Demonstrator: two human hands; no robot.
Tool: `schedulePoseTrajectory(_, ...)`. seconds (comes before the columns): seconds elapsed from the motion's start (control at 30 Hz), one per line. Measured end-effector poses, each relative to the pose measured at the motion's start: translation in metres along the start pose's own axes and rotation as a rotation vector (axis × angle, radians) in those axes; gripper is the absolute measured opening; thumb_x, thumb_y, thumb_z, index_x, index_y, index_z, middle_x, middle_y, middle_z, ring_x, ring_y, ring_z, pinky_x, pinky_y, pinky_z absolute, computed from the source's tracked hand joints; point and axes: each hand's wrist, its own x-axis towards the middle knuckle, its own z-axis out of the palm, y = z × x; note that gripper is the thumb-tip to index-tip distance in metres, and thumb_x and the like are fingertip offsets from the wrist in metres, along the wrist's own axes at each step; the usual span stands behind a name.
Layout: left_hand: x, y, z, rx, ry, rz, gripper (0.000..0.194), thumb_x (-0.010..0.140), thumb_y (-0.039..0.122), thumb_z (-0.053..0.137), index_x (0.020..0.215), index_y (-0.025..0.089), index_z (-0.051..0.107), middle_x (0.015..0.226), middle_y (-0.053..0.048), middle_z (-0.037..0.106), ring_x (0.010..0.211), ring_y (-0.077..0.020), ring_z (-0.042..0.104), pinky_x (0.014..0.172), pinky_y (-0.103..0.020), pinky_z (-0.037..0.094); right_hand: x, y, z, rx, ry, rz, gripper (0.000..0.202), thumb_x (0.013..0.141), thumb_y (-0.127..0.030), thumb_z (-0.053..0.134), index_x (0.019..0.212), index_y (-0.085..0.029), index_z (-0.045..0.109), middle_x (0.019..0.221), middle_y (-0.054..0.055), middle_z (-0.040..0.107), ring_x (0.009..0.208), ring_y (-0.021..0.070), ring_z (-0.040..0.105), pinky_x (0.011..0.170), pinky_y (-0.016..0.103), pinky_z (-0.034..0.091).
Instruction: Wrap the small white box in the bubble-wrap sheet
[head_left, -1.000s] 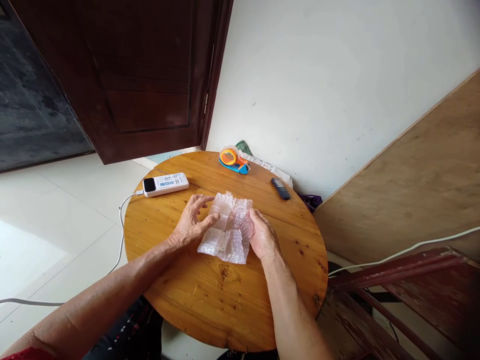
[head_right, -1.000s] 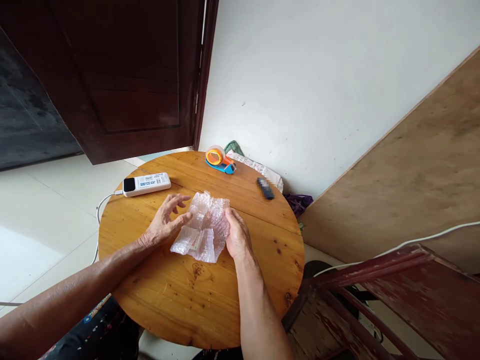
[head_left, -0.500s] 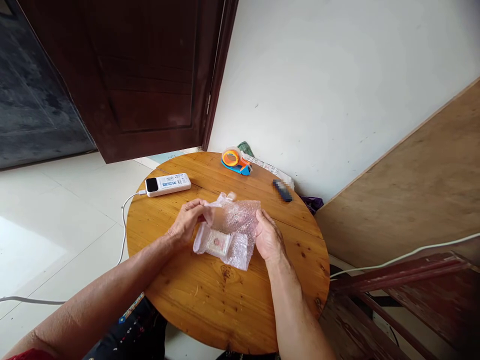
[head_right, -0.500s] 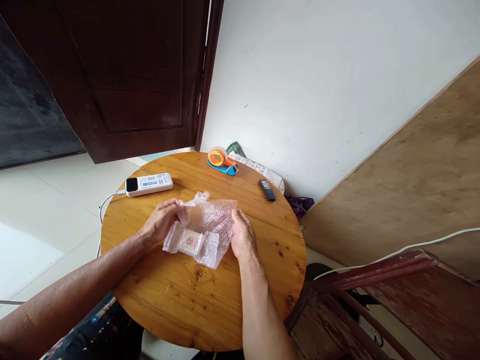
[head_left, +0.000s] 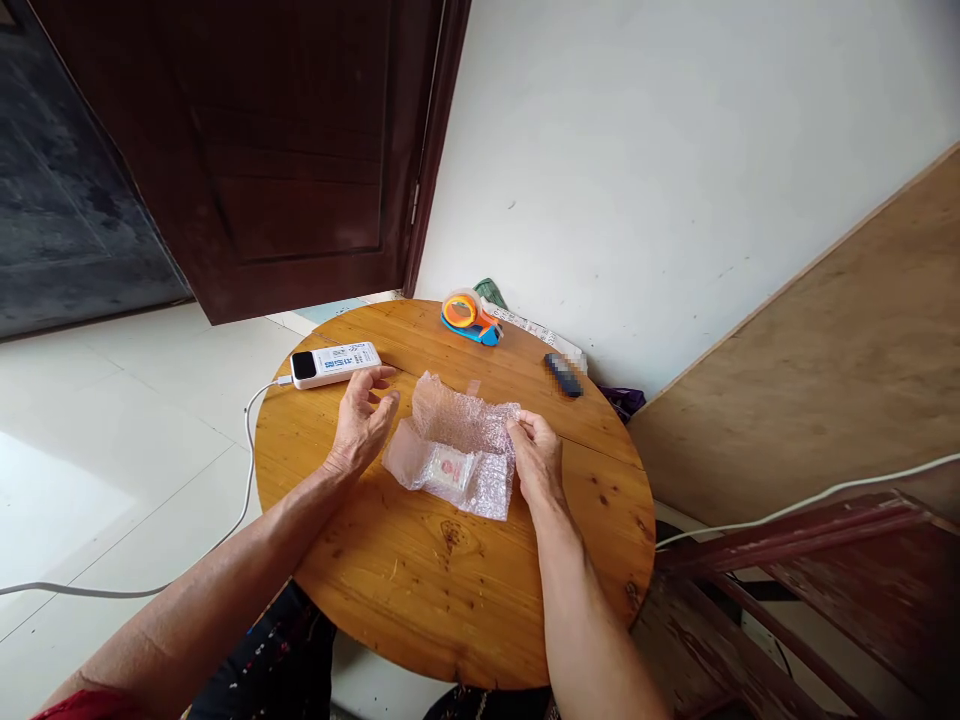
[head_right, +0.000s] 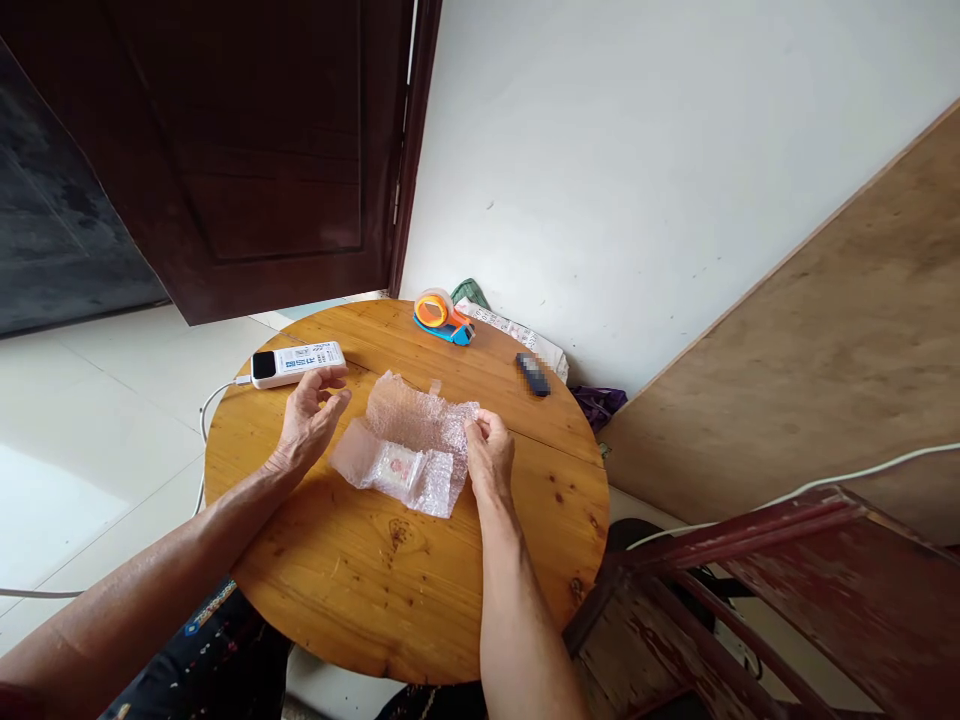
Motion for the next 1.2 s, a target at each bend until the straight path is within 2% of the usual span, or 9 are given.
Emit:
schedulePoseTrajectory(0.13, -0.007, 0.024, -0.013, 0.277, -0.299, 0.165, 0.027, 0.074, 0.023, 0.054, 0.096, 0.020, 0.068, 0.101, -0.006, 0.069, 0.100, -0.0255, 0.059, 0.091, -0.039, 0.047, 0.000, -0.002, -0.004, -0.195, 0.001, -0.057, 0.035, 0.071, -0.037, 0.060, 0.102, -0.021, 0.067, 0.082, 0.005, 0.076, 0.078, 0.0252, 0.068, 0.077, 0.036, 0.049)
schedulePoseTrajectory(0.27, -0.004, 0.041, -0.011, 0.415, -0.747, 0.291, 0.060, 0.065, 0.016, 0.058, 0.124, 0.019, 0.063, 0.118, -0.009, 0.068, 0.113, -0.0291, 0.057, 0.100, -0.041, 0.044, -0.001, -0.006, -0.006, -0.349, -0.007, -0.092, 0.037, 0.073, -0.032, 0.057, 0.108, -0.024, 0.067, 0.086, 0.005, 0.077, 0.085, 0.0269, 0.068, 0.080, 0.037, 0.047)
schedulePoseTrajectory(0.37, 0.007, 0.043, 0.000, 0.455, -0.970, 0.243, 0.074, 0.058, 0.016, 0.062, 0.132, 0.020, 0.059, 0.116, -0.009, 0.069, 0.111, -0.0302, 0.059, 0.094, -0.037, 0.046, -0.001, -0.008, -0.005, -0.414, -0.011, -0.096, 0.037, 0.075, -0.031, 0.055, 0.110, -0.024, 0.067, 0.090, 0.006, 0.078, 0.087, 0.0278, 0.069, 0.080, 0.038, 0.047)
schedulePoseTrajectory(0.47, 0.020, 0.040, 0.008, 0.545, -1.062, 0.160, 0.070, 0.056, 0.013, 0.061, 0.125, 0.021, 0.065, 0.099, -0.006, 0.073, 0.094, -0.0286, 0.064, 0.082, -0.033, 0.047, 0.000, -0.009, -0.004, -0.454, -0.016, -0.093, 0.037, 0.077, -0.031, 0.055, 0.111, -0.023, 0.067, 0.092, 0.007, 0.078, 0.089, 0.0286, 0.069, 0.080, 0.039, 0.048)
schedulePoseTrajectory(0.6, 0.023, 0.047, 0.002, 0.699, -1.019, 0.242, 0.053, 0.057, 0.009, 0.059, 0.106, 0.025, 0.073, 0.079, -0.003, 0.069, 0.076, -0.0247, 0.062, 0.075, -0.033, 0.044, 0.000, -0.012, -0.003, -0.493, -0.027, -0.081, 0.037, 0.078, -0.028, 0.054, 0.113, -0.023, 0.066, 0.092, 0.006, 0.078, 0.089, 0.0277, 0.069, 0.078, 0.037, 0.048)
schedulePoseTrajectory(0.77, -0.021, 0.068, -0.030, 0.674, -1.045, 0.547, 0.033, 0.067, 0.006, 0.052, 0.085, 0.023, 0.075, 0.086, -0.006, 0.068, 0.090, -0.0250, 0.061, 0.089, -0.039, 0.045, 0.000, -0.016, -0.002, -0.537, -0.037, -0.053, 0.039, 0.079, -0.024, 0.052, 0.116, -0.023, 0.066, 0.095, 0.006, 0.077, 0.092, 0.0268, 0.069, 0.078, 0.035, 0.048)
schedulePoseTrajectory(0.93, -0.073, 0.074, -0.059, 0.556, -1.458, 0.551, 0.022, 0.063, 0.009, 0.066, 0.080, 0.021, 0.074, 0.110, -0.009, 0.069, 0.096, -0.0259, 0.063, 0.079, -0.035, 0.051, -0.003, -0.019, -0.004, -0.593, -0.032, -0.002, 0.038, 0.082, -0.030, 0.057, 0.119, -0.024, 0.065, 0.098, 0.006, 0.077, 0.091, 0.0274, 0.068, 0.076, 0.035, 0.046)
schedulePoseTrajectory(1.07, -0.067, 0.083, -0.059, 0.372, -1.378, 0.197, 0.021, 0.079, 0.017, 0.061, 0.097, 0.020, 0.072, 0.091, -0.003, 0.073, 0.078, -0.0152, 0.066, 0.069, -0.026, 0.053, -0.007, -0.021, -0.005, -0.625, -0.052, 0.008, 0.034, 0.084, -0.030, 0.057, 0.117, -0.024, 0.065, 0.098, 0.004, 0.077, 0.091, 0.0246, 0.067, 0.075, 0.032, 0.045)
schedulePoseTrajectory(1.2, -0.050, 0.068, -0.036, 0.517, -0.858, 0.309, 0.029, 0.086, 0.018, 0.052, 0.111, 0.018, 0.067, 0.107, -0.008, 0.070, 0.091, -0.0190, 0.066, 0.083, -0.035, 0.054, -0.009, -0.021, -0.005, -0.638, -0.064, 0.004, 0.036, 0.085, -0.027, 0.055, 0.119, -0.025, 0.065, 0.098, 0.002, 0.077, 0.091, 0.0226, 0.066, 0.074, 0.029, 0.044)
